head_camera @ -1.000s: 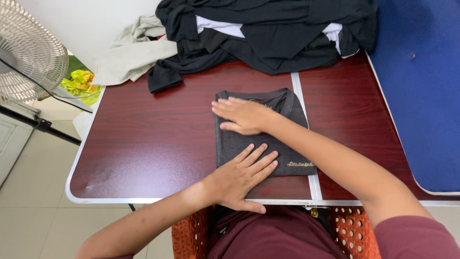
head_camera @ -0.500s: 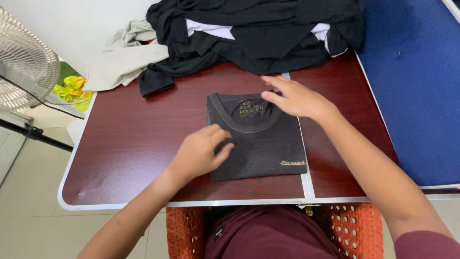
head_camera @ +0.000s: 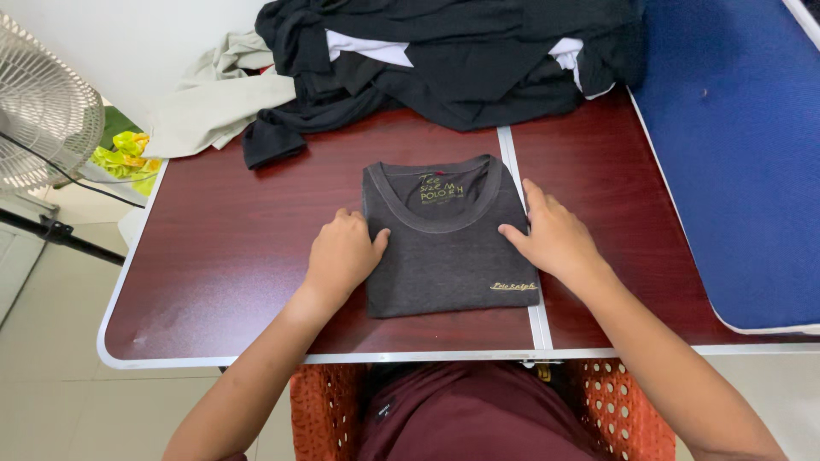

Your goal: The person folds a gray t-shirt on a table, smoothing it out and folding it into a compact rectangle before placing it into a blue suitcase. They then pick up a black t-shirt from a pile and begin to unfold and smooth it on the table.

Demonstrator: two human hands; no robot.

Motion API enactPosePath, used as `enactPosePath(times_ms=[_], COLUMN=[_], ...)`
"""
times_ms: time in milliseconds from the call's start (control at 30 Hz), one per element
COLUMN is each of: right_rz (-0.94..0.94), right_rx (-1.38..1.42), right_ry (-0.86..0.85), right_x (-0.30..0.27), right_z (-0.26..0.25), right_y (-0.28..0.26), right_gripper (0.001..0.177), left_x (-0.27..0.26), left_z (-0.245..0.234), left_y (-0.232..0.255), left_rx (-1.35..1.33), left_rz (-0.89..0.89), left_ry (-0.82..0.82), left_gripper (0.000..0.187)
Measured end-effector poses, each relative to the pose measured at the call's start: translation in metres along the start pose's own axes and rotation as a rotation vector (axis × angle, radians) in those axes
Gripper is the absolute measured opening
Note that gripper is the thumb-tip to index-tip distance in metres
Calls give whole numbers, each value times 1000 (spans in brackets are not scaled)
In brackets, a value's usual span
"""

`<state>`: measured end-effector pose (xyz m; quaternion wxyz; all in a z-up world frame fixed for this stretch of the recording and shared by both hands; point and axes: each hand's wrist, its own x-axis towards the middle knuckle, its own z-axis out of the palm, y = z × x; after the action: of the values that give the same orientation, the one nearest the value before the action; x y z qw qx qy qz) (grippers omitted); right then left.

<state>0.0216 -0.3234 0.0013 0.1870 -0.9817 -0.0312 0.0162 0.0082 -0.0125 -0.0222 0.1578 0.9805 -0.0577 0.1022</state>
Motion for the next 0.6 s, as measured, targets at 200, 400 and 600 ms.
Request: enactPosePath(times_ms=[200,400,600], right_rz=[-151,-33,40], right_rx=[54,316,905], right_ry=[125,44,-91], right_x=[0,4,20], right_z=[23,19,26], right_y=[7,9,31], right_gripper=[77,71,60], left_x=[1,10,16], left_z=[12,11,22], left_y=[-4,-9,-24], left_rx=[-91,-298,-825], left_rz=[59,2,-231], left_ry=[25,8,-214], left_gripper=[31,30,34])
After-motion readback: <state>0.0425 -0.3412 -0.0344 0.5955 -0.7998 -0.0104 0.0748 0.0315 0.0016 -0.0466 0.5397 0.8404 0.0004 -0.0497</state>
